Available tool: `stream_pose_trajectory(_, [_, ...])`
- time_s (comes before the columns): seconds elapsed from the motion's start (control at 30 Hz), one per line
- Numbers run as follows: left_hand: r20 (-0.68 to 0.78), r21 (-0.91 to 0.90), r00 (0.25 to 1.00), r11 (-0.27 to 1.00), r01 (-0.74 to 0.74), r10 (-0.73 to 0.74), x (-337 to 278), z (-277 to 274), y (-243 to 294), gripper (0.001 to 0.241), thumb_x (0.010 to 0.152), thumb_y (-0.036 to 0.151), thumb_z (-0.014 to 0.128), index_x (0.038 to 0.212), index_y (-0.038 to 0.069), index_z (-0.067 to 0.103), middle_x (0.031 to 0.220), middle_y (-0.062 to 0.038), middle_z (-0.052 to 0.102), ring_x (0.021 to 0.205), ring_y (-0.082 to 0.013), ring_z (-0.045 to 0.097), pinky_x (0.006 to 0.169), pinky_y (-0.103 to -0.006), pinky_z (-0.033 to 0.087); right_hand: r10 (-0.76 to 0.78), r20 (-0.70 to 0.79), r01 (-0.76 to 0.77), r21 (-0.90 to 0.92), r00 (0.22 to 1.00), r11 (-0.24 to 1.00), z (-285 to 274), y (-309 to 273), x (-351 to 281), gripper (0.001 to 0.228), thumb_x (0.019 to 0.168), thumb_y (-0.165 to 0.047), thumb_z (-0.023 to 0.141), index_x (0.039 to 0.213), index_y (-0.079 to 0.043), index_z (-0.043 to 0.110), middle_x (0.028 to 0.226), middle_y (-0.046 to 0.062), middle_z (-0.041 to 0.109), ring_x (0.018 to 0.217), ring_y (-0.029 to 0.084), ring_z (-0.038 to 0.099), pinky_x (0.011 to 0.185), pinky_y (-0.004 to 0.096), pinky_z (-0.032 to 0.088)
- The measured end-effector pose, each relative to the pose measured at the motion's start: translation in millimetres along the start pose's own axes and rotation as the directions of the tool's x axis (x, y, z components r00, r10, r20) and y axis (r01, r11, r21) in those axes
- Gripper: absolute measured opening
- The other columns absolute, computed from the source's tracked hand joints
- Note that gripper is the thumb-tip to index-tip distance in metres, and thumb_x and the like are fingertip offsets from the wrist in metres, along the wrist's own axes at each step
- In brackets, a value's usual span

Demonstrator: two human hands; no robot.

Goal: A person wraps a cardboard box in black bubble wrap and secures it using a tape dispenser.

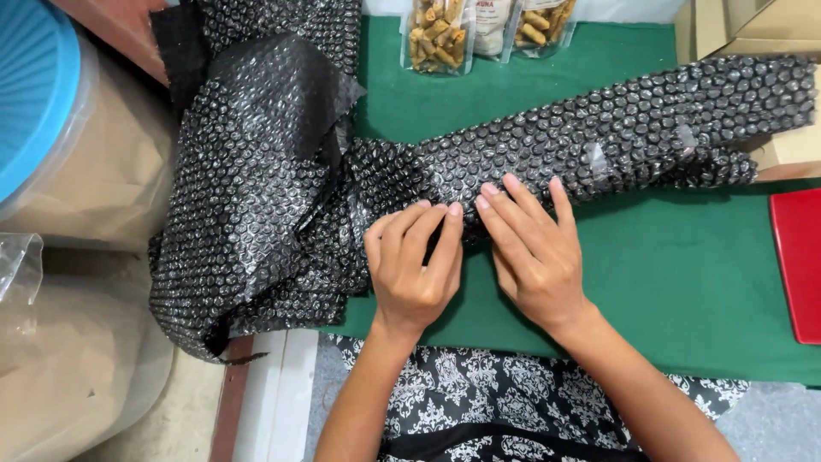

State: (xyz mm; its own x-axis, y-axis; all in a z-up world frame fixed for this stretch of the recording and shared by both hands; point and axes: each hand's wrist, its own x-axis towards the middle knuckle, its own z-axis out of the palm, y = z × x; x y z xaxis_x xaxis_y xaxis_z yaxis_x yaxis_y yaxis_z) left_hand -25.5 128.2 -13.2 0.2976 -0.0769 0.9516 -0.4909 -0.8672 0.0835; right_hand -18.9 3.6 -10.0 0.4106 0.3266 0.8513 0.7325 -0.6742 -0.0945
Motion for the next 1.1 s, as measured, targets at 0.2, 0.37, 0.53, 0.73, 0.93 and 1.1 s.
stream_pose_trajectory(0.2, [0.061, -0.116, 0.998, 0.993, -0.023, 0.031, 12, 2, 4, 0.011, 0.076, 0.006, 0.057, 0.073, -0.005, 0.058, 0.084, -0.015, 0.060, 0.078, -0.0285, 0.060, 0.064, -0.0348, 0.048, 0.044, -0.015, -0.042, 0.090, 0.999, 0.995, -7, 1, -8, 0.022, 0.076, -0.001, 0.053, 0.097, -0.002, 0.061, 0.100, 0.012, 0.059, 0.097, 0.031, 0.055, 0.092, 0.044, 0.033])
stream_pose_trajectory(0.37, [0.085, -0.116, 0.995, 0.993, -0.035, 0.045, 12, 3, 0, 0.010, 0.075, 0.009, 0.061, 0.078, -0.001, 0.061, 0.081, -0.013, 0.061, 0.075, -0.0269, 0.061, 0.062, -0.0334, 0.050, 0.130, -0.007, -0.130, 0.065, 0.991, 0.989, -37, 11, -21, 0.020, 0.074, 0.002, 0.056, 0.093, 0.000, 0.061, 0.096, 0.015, 0.060, 0.094, 0.035, 0.055, 0.091, 0.044, 0.035])
stream_pose_trajectory(0.53, [0.096, -0.132, 0.991, 0.988, -0.076, 0.089, 13, 1, -1, 0.010, 0.073, 0.006, 0.062, 0.081, 0.000, 0.063, 0.081, -0.014, 0.060, 0.073, -0.0290, 0.060, 0.060, -0.0340, 0.050, 0.241, 0.011, -0.240, -0.051, 0.971, 0.969, -80, 26, -33, 0.016, 0.077, 0.001, 0.058, 0.092, 0.003, 0.061, 0.092, 0.017, 0.060, 0.089, 0.037, 0.056, 0.088, 0.044, 0.039])
stream_pose_trajectory(0.73, [0.234, -0.087, 0.968, 0.994, -0.066, 0.085, 15, -4, 6, 0.013, 0.081, 0.008, 0.053, 0.083, -0.001, 0.062, 0.088, -0.013, 0.057, 0.084, -0.0281, 0.054, 0.074, -0.0385, 0.047, 0.428, -0.009, -0.398, -0.388, 0.904, 0.831, -145, 47, -50, 0.004, 0.092, 0.009, 0.062, 0.096, 0.012, 0.061, 0.100, 0.025, 0.060, 0.096, 0.037, 0.055, 0.092, 0.041, 0.039])
stream_pose_trajectory(0.93, [0.300, 0.004, 0.953, 0.999, -0.042, 0.039, 23, -9, 21, 0.006, 0.081, 0.001, 0.057, 0.086, -0.003, 0.058, 0.082, -0.013, 0.053, 0.071, -0.0256, 0.055, 0.061, -0.0351, 0.045, 0.683, -0.124, -0.676, -0.350, 0.720, 0.649, -191, 82, -98, 0.010, 0.099, 0.012, 0.053, 0.108, 0.013, 0.053, 0.116, 0.031, 0.047, 0.113, 0.038, 0.043, 0.097, 0.041, 0.032])
stream_pose_trajectory(1.1, [0.409, 0.215, 0.910, 0.977, -0.019, -0.072, 27, -13, 28, 0.009, 0.082, 0.008, 0.060, 0.090, 0.004, 0.062, 0.083, -0.008, 0.055, 0.074, -0.0197, 0.052, 0.085, -0.0386, 0.034, 0.807, -0.094, -0.690, -0.582, 0.583, 0.430, -212, 101, -128, 0.015, 0.096, -0.008, 0.057, 0.104, 0.003, 0.064, 0.111, 0.021, 0.055, 0.105, 0.030, 0.047, 0.064, 0.035, 0.041])
